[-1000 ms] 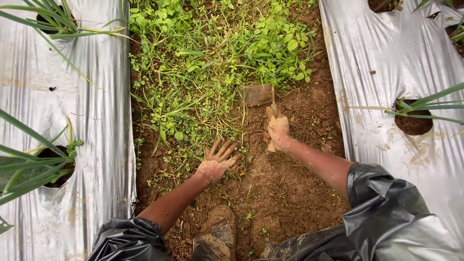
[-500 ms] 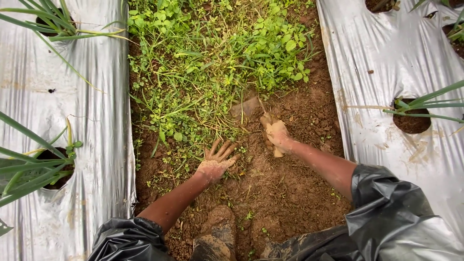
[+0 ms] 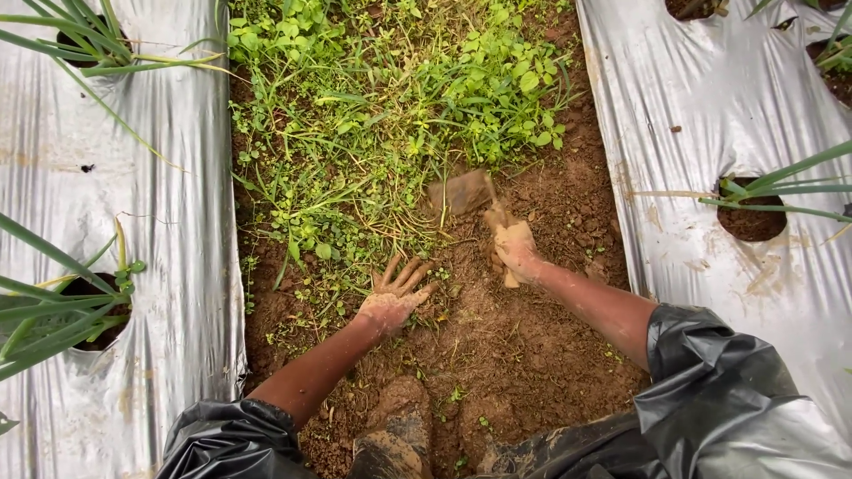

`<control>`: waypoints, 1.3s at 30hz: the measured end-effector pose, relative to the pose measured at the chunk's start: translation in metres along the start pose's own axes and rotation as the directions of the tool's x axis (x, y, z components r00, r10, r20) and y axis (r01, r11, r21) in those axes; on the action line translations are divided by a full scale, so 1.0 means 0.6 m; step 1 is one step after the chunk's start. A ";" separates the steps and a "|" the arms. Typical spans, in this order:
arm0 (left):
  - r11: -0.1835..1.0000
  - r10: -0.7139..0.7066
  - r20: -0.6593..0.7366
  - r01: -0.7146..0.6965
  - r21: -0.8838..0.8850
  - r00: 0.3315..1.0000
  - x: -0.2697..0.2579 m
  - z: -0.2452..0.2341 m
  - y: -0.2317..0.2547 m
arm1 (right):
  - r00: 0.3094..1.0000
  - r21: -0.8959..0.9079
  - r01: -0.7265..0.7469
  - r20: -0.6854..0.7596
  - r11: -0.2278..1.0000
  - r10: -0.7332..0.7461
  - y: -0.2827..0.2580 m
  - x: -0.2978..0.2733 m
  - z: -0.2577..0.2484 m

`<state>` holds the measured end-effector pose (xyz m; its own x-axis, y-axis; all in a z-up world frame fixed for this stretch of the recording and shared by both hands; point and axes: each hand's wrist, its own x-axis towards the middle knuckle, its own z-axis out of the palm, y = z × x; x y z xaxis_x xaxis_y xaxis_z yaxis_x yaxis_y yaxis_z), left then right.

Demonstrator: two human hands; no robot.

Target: The person removes weeds by hand from the soil between two raised garden beds covered in plastic mulch. They then use a small hand hoe to loosen the soil and clear remaining weeds from the pathway.

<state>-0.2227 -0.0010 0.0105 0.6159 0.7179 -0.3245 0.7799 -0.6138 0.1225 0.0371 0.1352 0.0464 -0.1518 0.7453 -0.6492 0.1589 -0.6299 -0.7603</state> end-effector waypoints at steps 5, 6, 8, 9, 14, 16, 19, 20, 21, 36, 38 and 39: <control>0.984 0.018 -0.015 -0.020 -0.176 1.000 -0.001 -0.069 0.005 | 0.994 0.228 0.046 -0.105 0.973 -0.022 -0.033 -0.017 -0.043; 0.984 0.022 -0.013 -0.024 -0.177 1.000 0.003 -0.074 0.001 | 0.994 0.230 0.043 -0.108 0.972 -0.019 -0.020 -0.015 -0.059; 0.958 -0.022 -0.077 -0.001 -0.288 0.997 0.016 -0.088 -0.009 | 0.992 0.261 0.068 -0.117 0.963 -0.038 0.003 -0.009 -0.094; 0.957 -0.018 -0.077 -0.005 -0.289 0.997 0.031 -0.088 -0.014 | 0.992 0.261 0.067 -0.120 0.963 -0.036 0.009 -0.006 -0.104; 0.918 -0.388 -0.051 0.381 -0.109 0.920 0.098 -0.145 -0.017 | 0.996 0.227 0.041 -0.081 0.973 -0.023 0.040 0.003 -0.142; 0.913 -0.403 -0.014 0.400 -0.082 0.915 0.133 -0.141 -0.023 | 0.996 0.209 0.045 -0.085 0.977 -0.028 0.037 -0.002 -0.136; 0.888 -0.447 0.023 0.447 -0.108 0.894 0.184 -0.115 -0.034 | 0.997 0.231 0.055 -0.071 0.971 -0.039 0.048 0.000 -0.137; 0.864 -0.478 0.029 0.476 -0.164 0.878 0.202 -0.102 -0.039 | 0.998 0.269 0.058 -0.050 0.961 -0.046 0.055 0.004 -0.139; 0.867 -0.472 0.030 0.470 -0.163 0.881 0.220 -0.061 -0.051 | 0.997 0.272 0.057 -0.057 0.961 -0.044 0.057 0.006 -0.142; 0.271 -0.237 0.038 0.103 -0.957 0.971 0.062 -0.117 -0.003 | 0.996 0.249 0.049 -0.090 0.967 -0.027 0.101 0.040 -0.155; 0.700 -0.141 -0.021 0.084 -0.709 0.990 0.099 -0.001 -0.003 | 0.993 0.181 0.077 -0.099 0.980 -0.060 0.115 0.058 -0.164; 0.699 -0.145 -0.019 0.088 -0.710 0.989 0.084 -0.020 0.005 | 0.994 0.180 0.074 -0.095 0.981 -0.058 0.114 0.054 -0.164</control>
<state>-0.1880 0.0373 0.0055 0.4987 0.8052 -0.3209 0.6784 -0.1322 0.7227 0.1392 0.1379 -0.0246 -0.0675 0.7979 -0.5990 -0.0310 -0.6017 -0.7981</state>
